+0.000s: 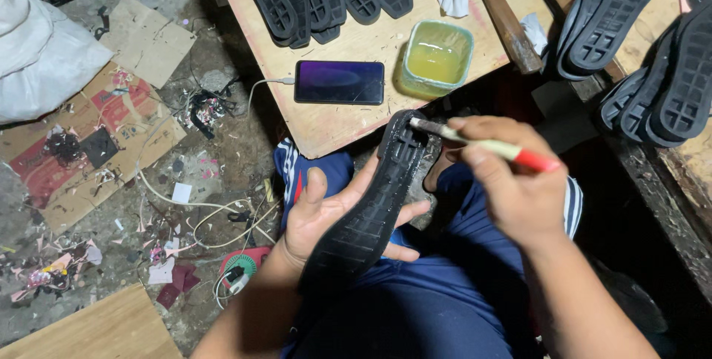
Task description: The person sits on the floor and uses a brush to apply glue from a container onto the bottom of sandal soles, holding each sole in one hand while brushing. They coat the sole surface, set the finished sole aside, and pick up the next sole to repeat the gluing.
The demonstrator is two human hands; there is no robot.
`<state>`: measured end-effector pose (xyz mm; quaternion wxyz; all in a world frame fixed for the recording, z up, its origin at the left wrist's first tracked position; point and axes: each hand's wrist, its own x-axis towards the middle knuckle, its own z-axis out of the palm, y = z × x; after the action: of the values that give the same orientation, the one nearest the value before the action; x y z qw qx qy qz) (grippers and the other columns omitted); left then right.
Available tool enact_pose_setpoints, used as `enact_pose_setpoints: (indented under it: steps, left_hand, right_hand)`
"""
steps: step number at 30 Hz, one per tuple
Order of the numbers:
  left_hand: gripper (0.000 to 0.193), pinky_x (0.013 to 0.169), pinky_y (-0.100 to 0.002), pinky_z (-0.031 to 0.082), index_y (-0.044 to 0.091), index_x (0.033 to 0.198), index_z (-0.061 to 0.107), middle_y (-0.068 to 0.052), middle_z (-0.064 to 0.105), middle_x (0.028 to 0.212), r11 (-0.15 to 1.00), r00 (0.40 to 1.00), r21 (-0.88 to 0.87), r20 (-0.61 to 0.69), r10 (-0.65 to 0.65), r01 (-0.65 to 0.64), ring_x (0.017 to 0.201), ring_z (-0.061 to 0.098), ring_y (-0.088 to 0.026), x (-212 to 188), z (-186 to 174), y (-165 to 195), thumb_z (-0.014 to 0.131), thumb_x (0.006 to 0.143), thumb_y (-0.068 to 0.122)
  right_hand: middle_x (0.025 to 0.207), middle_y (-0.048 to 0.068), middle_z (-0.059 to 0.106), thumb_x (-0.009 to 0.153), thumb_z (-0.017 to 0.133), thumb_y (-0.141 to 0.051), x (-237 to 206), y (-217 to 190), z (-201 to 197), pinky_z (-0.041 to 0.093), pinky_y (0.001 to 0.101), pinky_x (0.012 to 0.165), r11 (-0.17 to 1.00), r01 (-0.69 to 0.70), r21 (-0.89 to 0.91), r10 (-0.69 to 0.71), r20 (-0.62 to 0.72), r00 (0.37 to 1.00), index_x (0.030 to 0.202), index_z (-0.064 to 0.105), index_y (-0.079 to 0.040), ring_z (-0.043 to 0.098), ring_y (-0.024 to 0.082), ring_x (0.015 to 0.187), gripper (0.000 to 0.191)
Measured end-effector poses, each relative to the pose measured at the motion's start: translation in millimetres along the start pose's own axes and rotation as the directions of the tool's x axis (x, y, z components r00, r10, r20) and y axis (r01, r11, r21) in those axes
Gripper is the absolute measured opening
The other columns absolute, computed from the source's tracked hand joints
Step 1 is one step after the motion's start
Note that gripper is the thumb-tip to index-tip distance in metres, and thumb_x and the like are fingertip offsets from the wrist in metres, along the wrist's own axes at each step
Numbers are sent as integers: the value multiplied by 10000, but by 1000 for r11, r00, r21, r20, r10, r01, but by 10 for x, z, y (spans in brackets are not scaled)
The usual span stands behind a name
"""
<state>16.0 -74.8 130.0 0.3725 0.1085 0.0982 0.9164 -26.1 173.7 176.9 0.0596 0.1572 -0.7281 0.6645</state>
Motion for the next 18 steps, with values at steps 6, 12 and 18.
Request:
enact_pose_setpoints:
  steps: [6, 12, 18]
  left_hand:
    - [1088, 1241, -609, 276, 284, 1748, -21, -34, 208, 1761, 997, 994, 12, -75, 74, -73, 1608, 206, -411, -13, -131, 29, 521, 944, 778]
    - [1019, 1118, -730, 330, 310, 1735, -27, -67, 248, 1706, 993, 998, -114, 54, -22, 28, 1597, 230, -382, -2, -215, -8, 495, 980, 750]
    - [946, 1199, -632, 368, 286, 1761, 72, -112, 322, 1709, 900, 993, -420, -77, 94, -118, 1561, 344, -407, 200, -340, 44, 428, 992, 706]
  right_hand:
    - [1047, 123, 728, 920, 767, -78, -291, -153, 302, 595, 315, 855, 936, 307, -170, -211, 428, 879, 1039, 668, -2, 743, 250, 998, 173]
    - [1199, 161, 705, 990, 676, -18, -57, -45, 90, 560, 355, 956, 951, 114, -286, -107, 39, 993, 1133, 656, 18, 712, 284, 1071, 149]
    - [1102, 142, 735, 915, 758, -61, -445, -33, 368, 597, 314, 903, 941, 311, -136, -235, 402, 885, 1042, 682, 3, 747, 250, 1024, 161]
